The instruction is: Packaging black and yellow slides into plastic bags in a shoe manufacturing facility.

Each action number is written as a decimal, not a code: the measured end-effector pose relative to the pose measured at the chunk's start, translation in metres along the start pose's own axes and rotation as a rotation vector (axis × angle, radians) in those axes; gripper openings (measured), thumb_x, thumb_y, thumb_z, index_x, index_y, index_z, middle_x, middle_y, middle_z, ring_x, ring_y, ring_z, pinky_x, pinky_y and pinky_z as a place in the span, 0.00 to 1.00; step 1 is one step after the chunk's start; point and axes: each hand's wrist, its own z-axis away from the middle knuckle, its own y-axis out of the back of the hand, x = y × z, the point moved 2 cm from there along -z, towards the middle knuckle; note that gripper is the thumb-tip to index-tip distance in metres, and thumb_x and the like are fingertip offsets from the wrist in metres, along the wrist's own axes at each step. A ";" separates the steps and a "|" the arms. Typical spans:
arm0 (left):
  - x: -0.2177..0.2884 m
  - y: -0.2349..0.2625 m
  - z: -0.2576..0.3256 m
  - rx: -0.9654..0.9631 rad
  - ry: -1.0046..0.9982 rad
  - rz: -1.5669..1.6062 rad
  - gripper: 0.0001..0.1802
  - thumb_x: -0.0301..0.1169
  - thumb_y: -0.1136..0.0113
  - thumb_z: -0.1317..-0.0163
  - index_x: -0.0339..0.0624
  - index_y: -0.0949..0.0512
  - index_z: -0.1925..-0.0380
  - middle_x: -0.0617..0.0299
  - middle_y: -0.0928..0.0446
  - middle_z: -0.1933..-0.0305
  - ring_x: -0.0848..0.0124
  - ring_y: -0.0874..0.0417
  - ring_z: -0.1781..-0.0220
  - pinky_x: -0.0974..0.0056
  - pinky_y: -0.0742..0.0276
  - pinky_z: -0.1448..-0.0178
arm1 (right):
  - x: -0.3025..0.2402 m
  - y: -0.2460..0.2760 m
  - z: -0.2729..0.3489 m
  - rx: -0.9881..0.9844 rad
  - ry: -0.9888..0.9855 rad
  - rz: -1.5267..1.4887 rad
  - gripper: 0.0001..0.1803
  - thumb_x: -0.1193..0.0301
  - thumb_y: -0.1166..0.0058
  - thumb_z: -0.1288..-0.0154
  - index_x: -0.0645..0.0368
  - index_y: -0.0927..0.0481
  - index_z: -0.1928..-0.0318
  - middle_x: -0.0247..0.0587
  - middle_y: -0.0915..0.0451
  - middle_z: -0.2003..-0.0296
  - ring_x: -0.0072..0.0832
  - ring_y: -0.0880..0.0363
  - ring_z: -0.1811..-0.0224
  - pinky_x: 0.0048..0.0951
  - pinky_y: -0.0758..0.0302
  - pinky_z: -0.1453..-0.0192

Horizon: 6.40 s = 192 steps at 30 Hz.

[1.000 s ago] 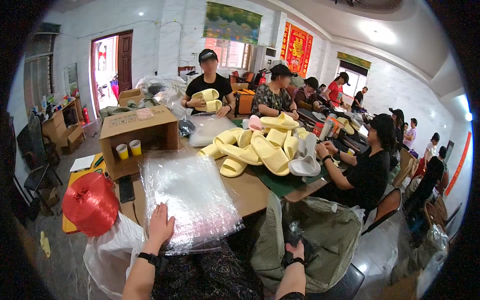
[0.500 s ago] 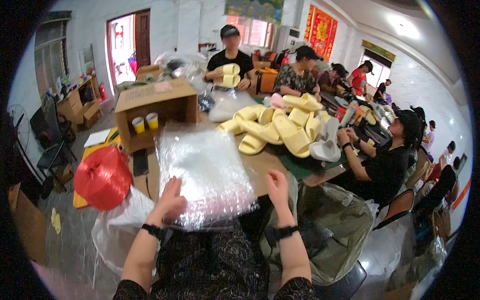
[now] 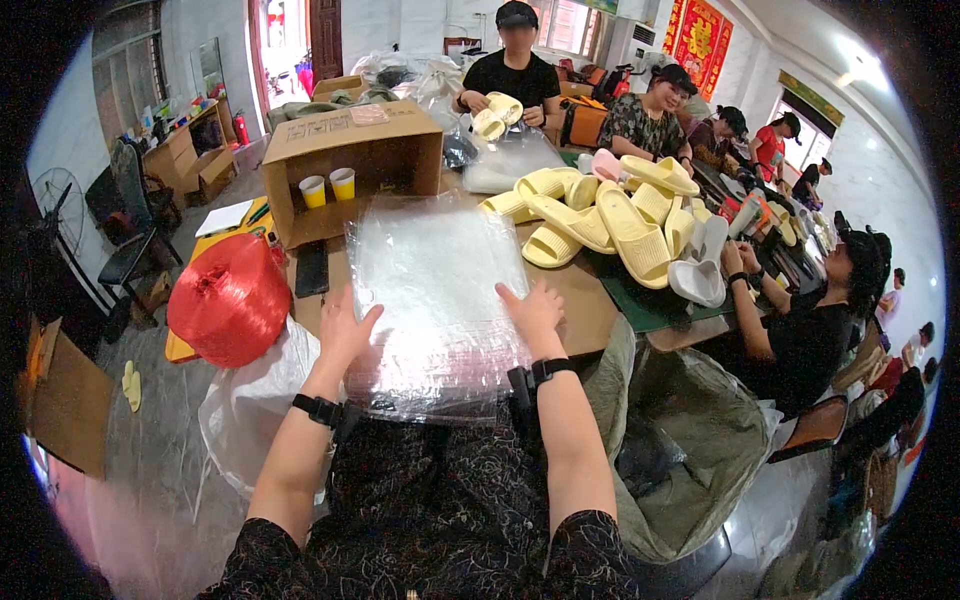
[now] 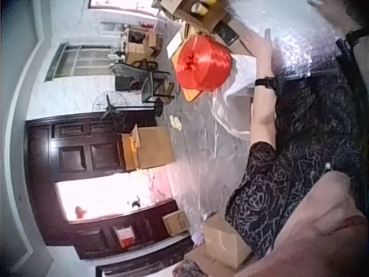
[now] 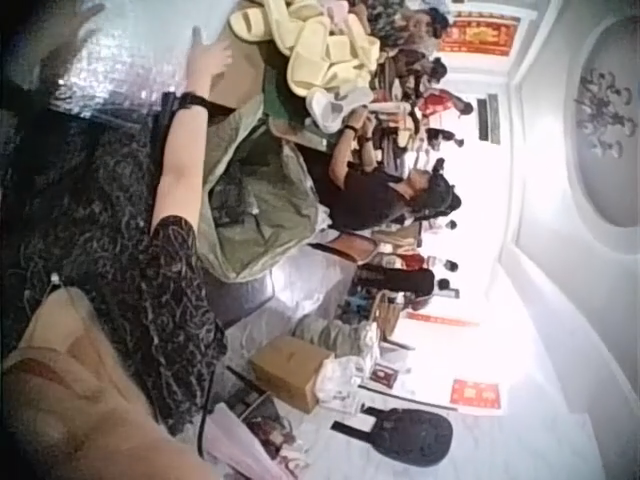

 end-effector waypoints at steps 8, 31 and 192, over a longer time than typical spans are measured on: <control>-0.005 -0.037 -0.004 -0.204 0.191 0.134 0.47 0.57 0.41 0.38 0.23 0.37 0.36 0.28 0.30 0.38 0.38 0.27 0.37 0.49 0.33 0.32 | 0.031 -0.016 -0.024 -0.301 0.066 -0.487 0.27 0.62 0.39 0.46 0.76 0.20 0.53 0.55 0.16 0.64 0.45 0.15 0.62 0.38 0.20 0.58; 0.011 -0.007 0.033 -0.013 -0.033 -0.038 0.48 0.47 0.30 0.46 0.34 0.40 0.31 0.32 0.38 0.30 0.33 0.40 0.29 0.43 0.42 0.27 | 0.025 0.022 0.022 -0.300 0.284 -0.455 0.53 0.65 0.26 0.58 0.71 0.39 0.33 0.63 0.27 0.42 0.50 0.26 0.39 0.39 0.26 0.37; 0.104 -0.003 0.011 -0.078 -0.223 0.383 0.09 0.32 0.35 0.40 0.46 0.14 0.61 0.58 0.25 0.71 0.63 0.22 0.69 0.61 0.26 0.63 | 0.023 0.106 0.231 -0.255 0.775 -0.326 0.18 0.65 0.42 0.40 0.64 0.19 0.54 0.59 0.19 0.58 0.54 0.20 0.55 0.46 0.23 0.50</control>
